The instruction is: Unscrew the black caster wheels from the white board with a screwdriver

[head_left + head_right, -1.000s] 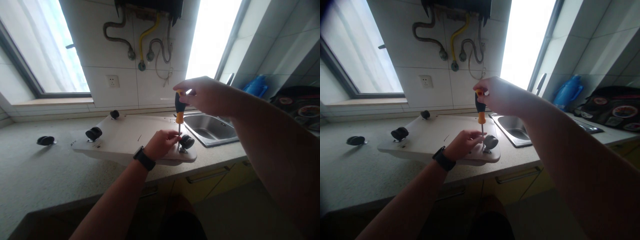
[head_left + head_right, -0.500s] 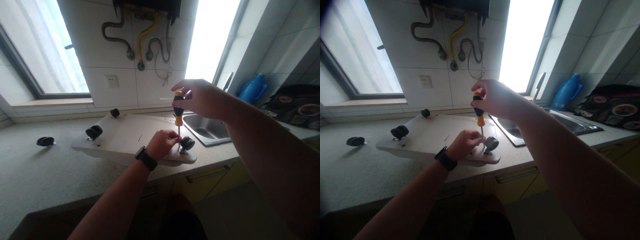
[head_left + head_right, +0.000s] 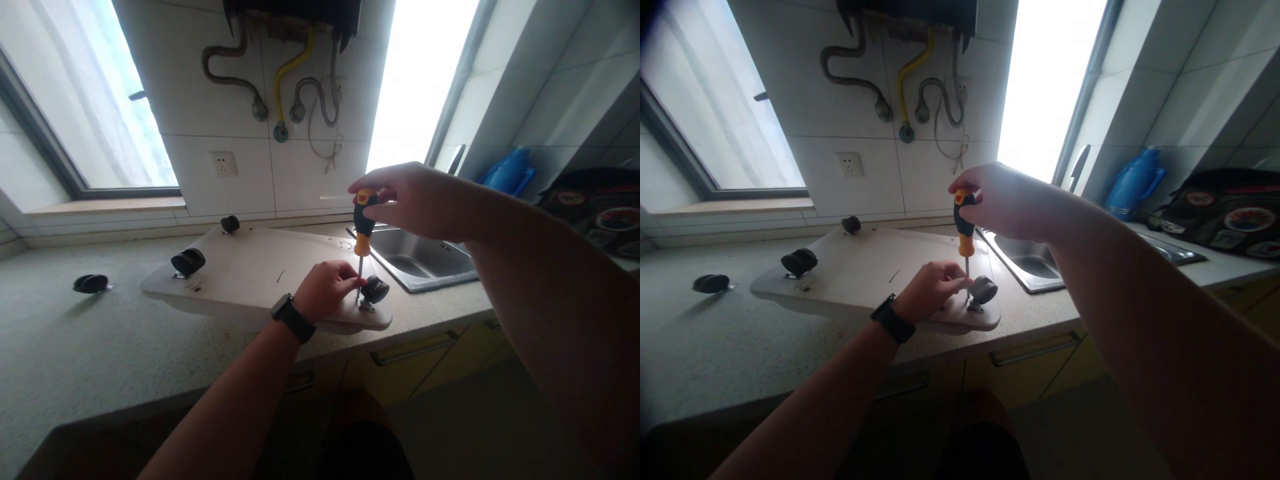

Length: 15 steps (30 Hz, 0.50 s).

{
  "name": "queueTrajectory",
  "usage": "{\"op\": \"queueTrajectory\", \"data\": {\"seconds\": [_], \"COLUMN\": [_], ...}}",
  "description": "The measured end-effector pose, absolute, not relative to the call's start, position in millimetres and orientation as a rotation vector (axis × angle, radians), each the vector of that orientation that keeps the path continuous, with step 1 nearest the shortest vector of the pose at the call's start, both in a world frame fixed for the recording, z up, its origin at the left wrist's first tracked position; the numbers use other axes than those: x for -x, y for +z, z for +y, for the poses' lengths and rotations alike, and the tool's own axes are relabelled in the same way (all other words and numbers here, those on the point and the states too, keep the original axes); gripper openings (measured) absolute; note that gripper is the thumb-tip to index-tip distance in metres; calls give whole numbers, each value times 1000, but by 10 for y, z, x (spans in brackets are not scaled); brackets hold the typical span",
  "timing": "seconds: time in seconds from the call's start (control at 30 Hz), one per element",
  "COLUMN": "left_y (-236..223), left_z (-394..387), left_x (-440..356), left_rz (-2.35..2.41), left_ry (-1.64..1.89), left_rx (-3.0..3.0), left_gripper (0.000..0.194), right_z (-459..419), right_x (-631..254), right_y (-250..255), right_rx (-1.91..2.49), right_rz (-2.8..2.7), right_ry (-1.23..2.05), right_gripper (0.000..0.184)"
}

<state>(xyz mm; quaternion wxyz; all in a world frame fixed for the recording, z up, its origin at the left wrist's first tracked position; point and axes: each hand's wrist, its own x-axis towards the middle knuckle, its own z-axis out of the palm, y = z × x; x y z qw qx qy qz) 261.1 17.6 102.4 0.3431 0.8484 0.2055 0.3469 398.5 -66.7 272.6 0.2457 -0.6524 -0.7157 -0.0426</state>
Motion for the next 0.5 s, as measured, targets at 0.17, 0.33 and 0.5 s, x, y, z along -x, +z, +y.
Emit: {"op": "queueTrajectory", "data": {"seconds": [0.17,0.33,0.5], "left_y": [1017,1028,1056], "left_z": [162,148,172], "left_x": [-2619,-2608,-2580], "left_rz": [465,437,448], "left_ry": [874,809,823], "left_rx": [-2207,-2210,-2190], "left_gripper": [21,24,20], "right_z": [-661,-637,-651], "right_x": [-4027,-4069,-4059], "right_y": [2690,2623,2635], "right_rx": [1780,1759,1730], "right_rz": [-1893,-1874,-1834], "right_ry": [-77,-112,-130], "right_gripper": [48,47,50]}}
